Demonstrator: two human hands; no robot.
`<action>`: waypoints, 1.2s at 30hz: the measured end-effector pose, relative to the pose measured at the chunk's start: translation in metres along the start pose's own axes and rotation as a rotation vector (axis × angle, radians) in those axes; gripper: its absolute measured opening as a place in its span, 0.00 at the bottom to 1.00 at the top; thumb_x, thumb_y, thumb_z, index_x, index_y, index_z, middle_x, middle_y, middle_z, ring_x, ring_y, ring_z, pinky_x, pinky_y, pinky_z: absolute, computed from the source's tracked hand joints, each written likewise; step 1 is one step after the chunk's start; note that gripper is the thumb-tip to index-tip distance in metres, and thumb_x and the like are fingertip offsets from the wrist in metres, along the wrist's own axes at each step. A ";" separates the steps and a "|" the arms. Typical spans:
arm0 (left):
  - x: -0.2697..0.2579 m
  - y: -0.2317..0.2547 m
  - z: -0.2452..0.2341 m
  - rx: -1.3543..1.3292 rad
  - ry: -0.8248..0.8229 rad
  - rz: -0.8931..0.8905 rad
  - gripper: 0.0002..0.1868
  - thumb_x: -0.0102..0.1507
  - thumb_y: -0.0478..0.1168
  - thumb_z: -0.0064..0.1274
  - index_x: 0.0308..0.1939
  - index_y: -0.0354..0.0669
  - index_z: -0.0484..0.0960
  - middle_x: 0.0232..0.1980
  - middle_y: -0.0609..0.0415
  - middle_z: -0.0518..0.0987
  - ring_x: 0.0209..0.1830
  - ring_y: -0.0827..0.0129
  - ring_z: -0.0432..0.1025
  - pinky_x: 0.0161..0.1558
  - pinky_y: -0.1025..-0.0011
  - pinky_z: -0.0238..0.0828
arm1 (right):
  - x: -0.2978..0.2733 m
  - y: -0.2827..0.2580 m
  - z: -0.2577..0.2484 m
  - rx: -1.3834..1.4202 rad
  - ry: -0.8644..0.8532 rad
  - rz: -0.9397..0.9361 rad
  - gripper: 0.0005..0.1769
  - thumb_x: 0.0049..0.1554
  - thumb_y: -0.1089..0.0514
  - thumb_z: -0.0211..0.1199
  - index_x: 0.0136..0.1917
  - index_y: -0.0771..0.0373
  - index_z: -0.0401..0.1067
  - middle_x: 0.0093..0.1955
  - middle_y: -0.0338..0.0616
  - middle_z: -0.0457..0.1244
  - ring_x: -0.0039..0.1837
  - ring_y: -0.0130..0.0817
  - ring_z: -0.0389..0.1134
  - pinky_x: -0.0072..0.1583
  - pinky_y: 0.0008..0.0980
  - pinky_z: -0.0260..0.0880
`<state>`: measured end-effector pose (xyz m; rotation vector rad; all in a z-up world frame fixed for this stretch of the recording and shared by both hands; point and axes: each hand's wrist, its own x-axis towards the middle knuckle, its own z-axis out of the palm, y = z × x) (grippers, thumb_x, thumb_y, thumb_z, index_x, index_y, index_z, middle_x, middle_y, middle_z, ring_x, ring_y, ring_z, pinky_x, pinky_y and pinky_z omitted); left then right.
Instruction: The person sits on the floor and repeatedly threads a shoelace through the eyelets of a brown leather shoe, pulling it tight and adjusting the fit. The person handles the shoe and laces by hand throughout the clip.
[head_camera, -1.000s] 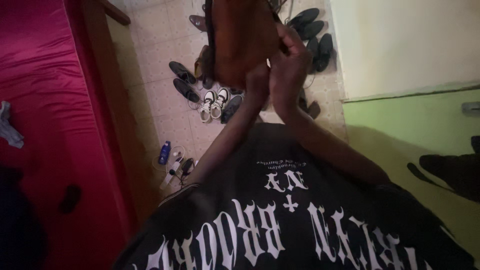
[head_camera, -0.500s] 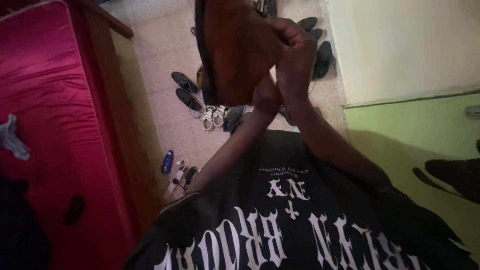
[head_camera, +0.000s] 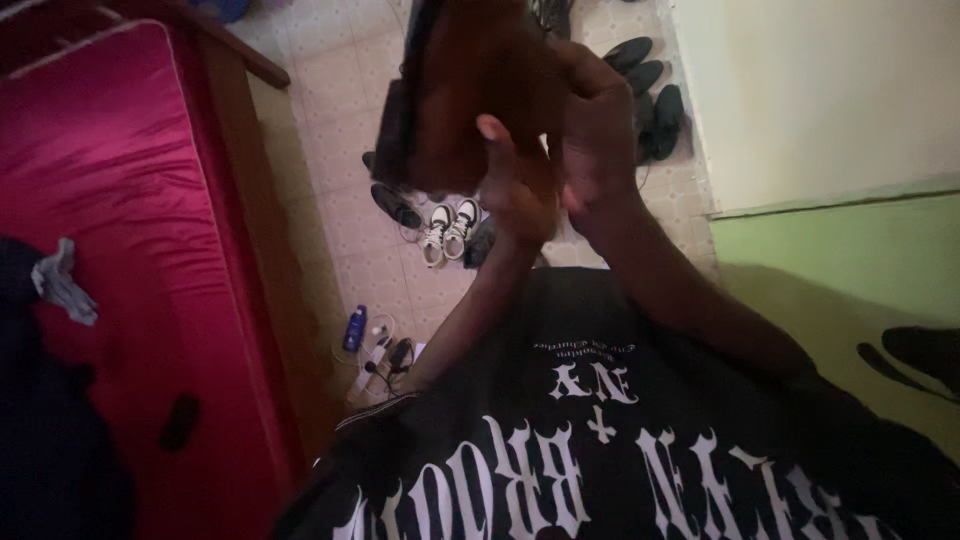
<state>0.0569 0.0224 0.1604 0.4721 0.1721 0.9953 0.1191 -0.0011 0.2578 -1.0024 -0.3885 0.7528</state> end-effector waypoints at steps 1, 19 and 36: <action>0.005 0.006 0.005 -0.021 0.007 0.021 0.33 0.76 0.56 0.44 0.77 0.37 0.62 0.76 0.47 0.67 0.77 0.58 0.61 0.79 0.59 0.56 | 0.002 0.000 0.002 -0.010 -0.025 -0.012 0.14 0.65 0.67 0.64 0.64 0.70 0.72 0.59 0.46 0.70 0.59 0.31 0.74 0.64 0.31 0.77; -0.009 0.035 0.000 -0.157 0.030 -0.220 0.37 0.77 0.54 0.45 0.82 0.37 0.54 0.79 0.49 0.64 0.80 0.60 0.59 0.81 0.58 0.51 | 0.006 0.049 -0.035 0.346 -0.211 0.266 0.22 0.67 0.57 0.65 0.71 0.66 0.67 0.68 0.48 0.67 0.69 0.36 0.70 0.72 0.36 0.73; -0.018 0.045 -0.066 -0.080 0.115 -0.318 0.31 0.79 0.51 0.47 0.75 0.30 0.62 0.70 0.43 0.71 0.73 0.57 0.65 0.77 0.57 0.59 | -0.036 0.072 -0.030 0.703 -0.076 0.466 0.25 0.67 0.54 0.66 0.74 0.60 0.64 0.71 0.42 0.64 0.73 0.35 0.65 0.72 0.35 0.64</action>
